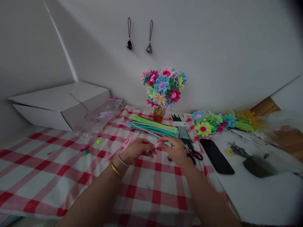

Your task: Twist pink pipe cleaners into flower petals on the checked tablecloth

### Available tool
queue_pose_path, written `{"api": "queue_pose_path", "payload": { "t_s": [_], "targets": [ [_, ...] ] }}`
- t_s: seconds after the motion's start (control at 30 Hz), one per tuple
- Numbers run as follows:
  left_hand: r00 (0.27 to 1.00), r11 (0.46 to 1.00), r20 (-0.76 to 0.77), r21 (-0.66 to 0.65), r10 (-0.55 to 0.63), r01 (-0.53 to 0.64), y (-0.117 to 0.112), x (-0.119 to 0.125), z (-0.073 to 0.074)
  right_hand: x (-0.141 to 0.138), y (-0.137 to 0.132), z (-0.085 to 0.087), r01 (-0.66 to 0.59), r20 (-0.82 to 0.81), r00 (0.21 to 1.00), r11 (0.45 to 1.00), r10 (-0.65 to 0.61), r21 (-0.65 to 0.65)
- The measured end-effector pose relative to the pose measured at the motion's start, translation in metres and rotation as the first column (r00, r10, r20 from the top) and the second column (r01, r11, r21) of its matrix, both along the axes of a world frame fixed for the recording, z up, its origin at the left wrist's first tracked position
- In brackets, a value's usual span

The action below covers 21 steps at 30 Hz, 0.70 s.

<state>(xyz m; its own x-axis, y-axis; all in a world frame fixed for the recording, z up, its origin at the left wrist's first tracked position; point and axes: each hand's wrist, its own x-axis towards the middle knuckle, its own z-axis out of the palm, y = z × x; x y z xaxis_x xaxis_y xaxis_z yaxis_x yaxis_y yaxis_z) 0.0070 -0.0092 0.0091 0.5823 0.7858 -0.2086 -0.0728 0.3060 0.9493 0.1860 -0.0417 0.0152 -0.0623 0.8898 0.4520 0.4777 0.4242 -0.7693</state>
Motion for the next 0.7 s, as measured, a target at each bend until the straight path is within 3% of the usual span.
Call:
{"api": "queue_pose_path", "payload": {
  "t_s": [0.23, 0.4, 0.7],
  "targets": [
    [0.997, 0.997, 0.005, -0.001, 0.071, -0.071, 0.0, 0.003, 0.0, 0.008, 0.004, -0.001, -0.043, 0.26, 0.964, 0.943, -0.047, 0.33],
    [0.998, 0.998, 0.049, -0.041, 0.042, -0.04, 0.001, 0.003, -0.002, 0.002, 0.001, 0.001, -0.074, 0.465, 0.874, 0.908, -0.139, 0.411],
    [0.997, 0.993, 0.079, -0.111, -0.016, 0.025, 0.001, 0.004, -0.001, -0.004, -0.003, 0.001, -0.108, 0.605, 0.77, 0.893, -0.203, 0.437]
  ]
}}
